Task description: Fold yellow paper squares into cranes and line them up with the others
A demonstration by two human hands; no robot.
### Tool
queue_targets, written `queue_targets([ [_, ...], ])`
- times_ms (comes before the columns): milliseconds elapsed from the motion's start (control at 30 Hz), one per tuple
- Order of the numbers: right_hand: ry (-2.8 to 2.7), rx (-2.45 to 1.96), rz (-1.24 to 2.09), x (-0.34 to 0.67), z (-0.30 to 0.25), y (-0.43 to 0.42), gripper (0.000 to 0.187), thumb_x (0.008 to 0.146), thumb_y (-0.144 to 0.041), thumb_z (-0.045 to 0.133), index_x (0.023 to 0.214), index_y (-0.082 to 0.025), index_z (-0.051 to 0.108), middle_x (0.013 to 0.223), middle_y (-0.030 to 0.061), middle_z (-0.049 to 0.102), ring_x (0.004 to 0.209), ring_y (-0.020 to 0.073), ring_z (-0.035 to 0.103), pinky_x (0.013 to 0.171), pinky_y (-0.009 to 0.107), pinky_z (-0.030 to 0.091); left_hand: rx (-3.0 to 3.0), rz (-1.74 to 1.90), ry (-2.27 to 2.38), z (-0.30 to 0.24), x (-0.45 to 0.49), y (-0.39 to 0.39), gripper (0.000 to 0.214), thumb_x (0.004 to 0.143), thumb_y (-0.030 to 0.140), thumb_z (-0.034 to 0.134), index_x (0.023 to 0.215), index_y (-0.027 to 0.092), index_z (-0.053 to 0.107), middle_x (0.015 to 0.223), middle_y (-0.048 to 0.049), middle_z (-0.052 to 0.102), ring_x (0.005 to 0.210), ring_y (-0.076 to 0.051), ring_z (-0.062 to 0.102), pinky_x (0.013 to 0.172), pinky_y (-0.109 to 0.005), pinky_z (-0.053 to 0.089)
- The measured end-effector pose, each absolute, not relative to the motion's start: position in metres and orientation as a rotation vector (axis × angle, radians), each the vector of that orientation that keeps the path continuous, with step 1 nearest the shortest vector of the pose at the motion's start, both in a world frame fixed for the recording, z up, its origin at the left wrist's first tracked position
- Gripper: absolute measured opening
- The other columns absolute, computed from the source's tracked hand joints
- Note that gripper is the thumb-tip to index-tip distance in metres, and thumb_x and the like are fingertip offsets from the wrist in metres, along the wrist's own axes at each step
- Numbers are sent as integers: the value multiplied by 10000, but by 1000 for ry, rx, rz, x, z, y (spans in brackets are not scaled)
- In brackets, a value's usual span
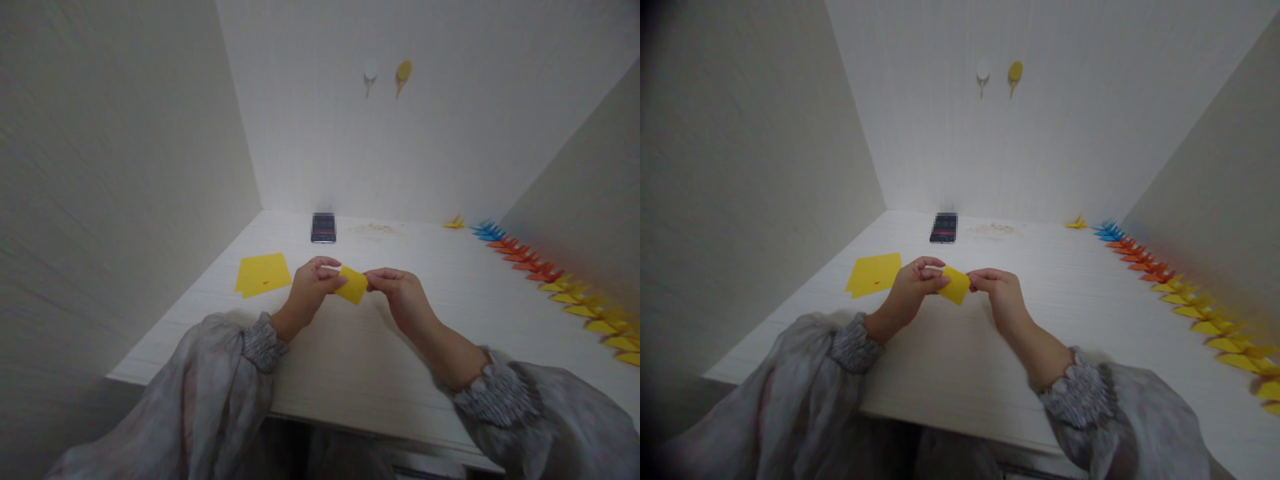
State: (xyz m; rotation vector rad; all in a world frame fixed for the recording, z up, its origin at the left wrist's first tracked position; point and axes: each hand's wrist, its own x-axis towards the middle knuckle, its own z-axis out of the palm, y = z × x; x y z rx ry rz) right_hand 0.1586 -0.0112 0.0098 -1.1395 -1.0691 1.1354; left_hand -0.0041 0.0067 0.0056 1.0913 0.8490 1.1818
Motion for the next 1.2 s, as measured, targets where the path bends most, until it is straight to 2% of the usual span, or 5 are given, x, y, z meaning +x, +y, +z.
queue_targets([
  [267, -1237, -1144, 991, 160, 13, -9, 191, 665, -335, 601, 682, -154, 660, 644, 27, 633, 629, 129, 549, 628, 273, 423, 1168, 1148, 831, -2, -1, 9, 370, 548, 179, 700, 741, 176, 385, 615, 35, 626, 583, -112, 598, 573, -234, 447],
  [500, -1463, -1263, 1008, 149, 7, -15, 143, 621, -306, 609, 621, -163, 612, 569, 0, 585, 528, 113, 495, 493, 240, 390, 1233, 985, 769, -1, 5, 1, 438, 547, 188, 710, 740, 191, 318, 595, 46, 620, 579, -107, 598, 570, -229, 444],
  [867, -1325, -1333, 926, 160, 7, -8, 176, 615, -320, 602, 584, -153, 557, 528, 0, 548, 471, 109, 474, 453, 246, 378, 1200, 844, 713, -4, 0, 5, 452, 575, 143, 685, 785, 199, 289, 609, 26, 634, 579, -131, 620, 610, -297, 481],
  [1067, -1351, -1361, 997, 160, 9, -8, 156, 581, -295, 621, 556, -152, 565, 508, -3, 548, 456, 102, 464, 447, 240, 359, 1206, 903, 727, -1, 1, 4, 373, 621, 141, 644, 861, 178, 360, 718, -12, 651, 662, -111, 616, 633, -247, 459],
  [1200, -1462, -1354, 1072, 148, 9, -13, 112, 568, -262, 641, 582, -152, 623, 553, 8, 590, 510, 113, 494, 494, 245, 378, 1308, 836, 743, -5, 0, 4, 462, 579, 157, 691, 914, 183, 373, 668, 11, 637, 587, -98, 591, 576, -219, 435],
])
